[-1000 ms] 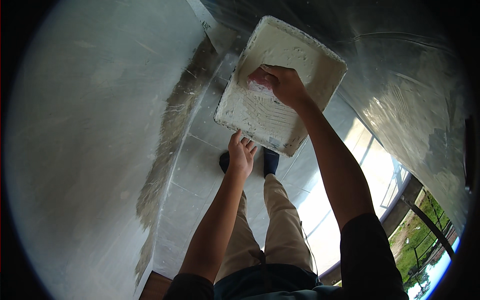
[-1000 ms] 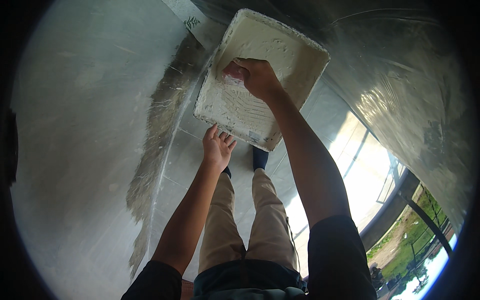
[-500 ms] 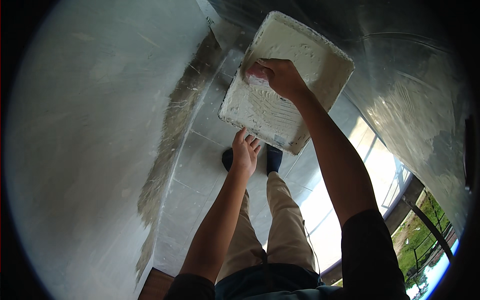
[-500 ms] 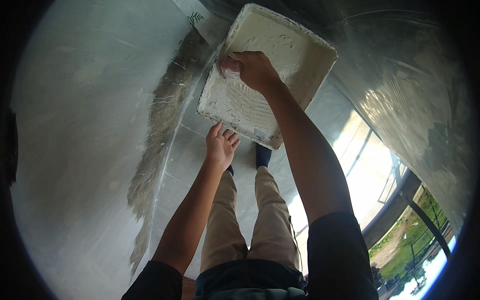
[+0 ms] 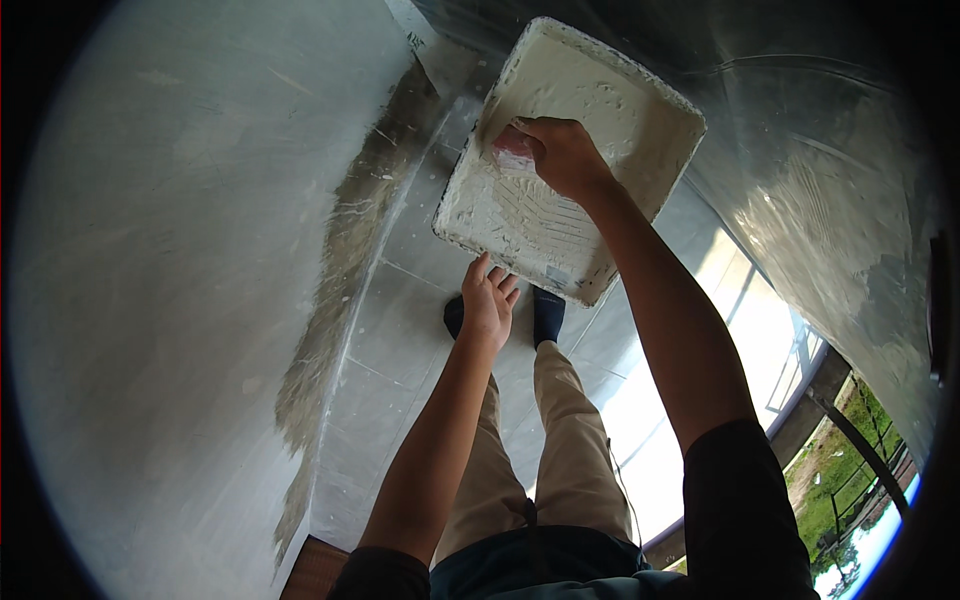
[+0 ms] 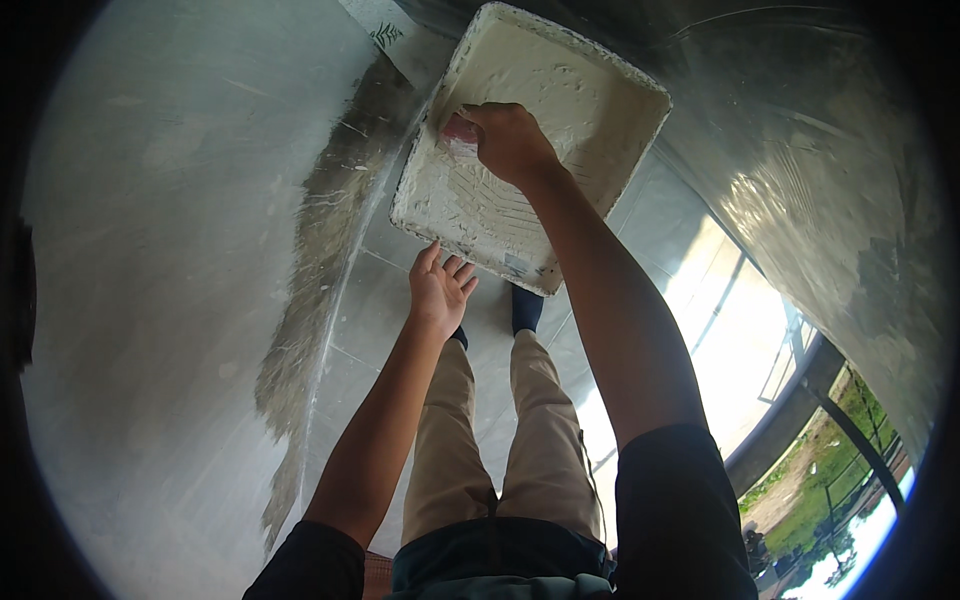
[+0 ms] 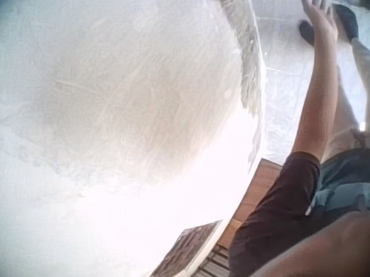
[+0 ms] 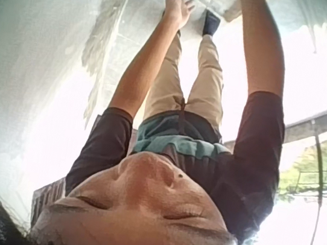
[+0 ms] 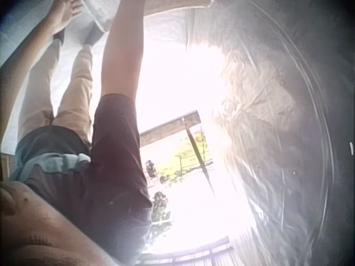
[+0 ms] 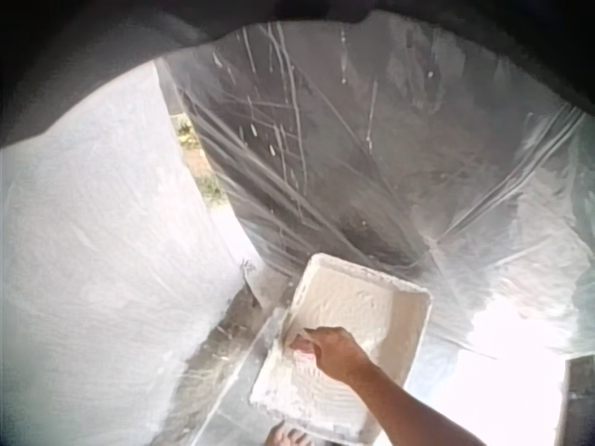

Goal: The person applies plaster to a wall using a putty knife, taking the plaster from a bucket and spreading it onto the wall.

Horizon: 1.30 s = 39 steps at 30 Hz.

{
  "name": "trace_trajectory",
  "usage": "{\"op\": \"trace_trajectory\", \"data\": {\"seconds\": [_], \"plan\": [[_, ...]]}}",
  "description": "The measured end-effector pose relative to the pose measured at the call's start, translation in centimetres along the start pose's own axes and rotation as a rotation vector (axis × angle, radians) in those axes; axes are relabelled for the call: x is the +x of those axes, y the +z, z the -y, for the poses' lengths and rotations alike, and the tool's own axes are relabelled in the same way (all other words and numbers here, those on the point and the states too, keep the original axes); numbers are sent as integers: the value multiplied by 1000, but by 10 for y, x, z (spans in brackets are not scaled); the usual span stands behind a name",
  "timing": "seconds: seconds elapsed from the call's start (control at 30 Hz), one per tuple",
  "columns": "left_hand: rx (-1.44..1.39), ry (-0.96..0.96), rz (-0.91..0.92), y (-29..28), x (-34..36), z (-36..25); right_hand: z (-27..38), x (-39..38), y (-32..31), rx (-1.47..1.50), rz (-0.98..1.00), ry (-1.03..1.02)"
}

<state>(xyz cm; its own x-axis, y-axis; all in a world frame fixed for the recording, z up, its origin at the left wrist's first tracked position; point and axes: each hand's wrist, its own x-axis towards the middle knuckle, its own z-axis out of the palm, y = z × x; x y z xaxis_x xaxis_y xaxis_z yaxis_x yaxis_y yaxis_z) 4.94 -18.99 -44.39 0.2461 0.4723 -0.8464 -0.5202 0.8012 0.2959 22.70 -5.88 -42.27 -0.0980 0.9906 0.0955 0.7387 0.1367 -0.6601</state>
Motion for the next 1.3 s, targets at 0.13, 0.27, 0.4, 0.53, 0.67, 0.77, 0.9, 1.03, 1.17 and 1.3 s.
{"op": "trace_trajectory", "data": {"seconds": [0.13, 0.27, 0.4, 0.53, 0.67, 0.77, 0.9, 1.03, 1.17, 1.3], "plan": [[-12, 8, -8, 0, 0, 1, -6, -1, 5, 1, -3, -9], [-9, 5, -9, 1, 0, 2, -13, 2, 2, -15, 20, 33], [-3, 11, 1, -4, 2, 2, -14, -1, 3, -3, 31, 84], [-16, 13, -18, -2, 1, 3, -18, -12, 2, 85, 3, 165], [-23, 16, 18, -1, 0, 3, -21, -19, 0, 104, 47, 211], [-31, 19, 1, -1, 3, 4, -20, -30, 6, 92, 106, 241], [-27, 22, 11, 0, 1, 5, -23, -51, 12, 122, 139, 313], [26, 66, -42, -3, -8, 1, -22, -76, 15, 163, 120, 366], [143, 167, -194, 3, -21, -12, -10, -89, -10, 400, 178, 614], [253, 315, -201, 17, -40, -42, 3, -75, -38, 772, 134, 661]]}}
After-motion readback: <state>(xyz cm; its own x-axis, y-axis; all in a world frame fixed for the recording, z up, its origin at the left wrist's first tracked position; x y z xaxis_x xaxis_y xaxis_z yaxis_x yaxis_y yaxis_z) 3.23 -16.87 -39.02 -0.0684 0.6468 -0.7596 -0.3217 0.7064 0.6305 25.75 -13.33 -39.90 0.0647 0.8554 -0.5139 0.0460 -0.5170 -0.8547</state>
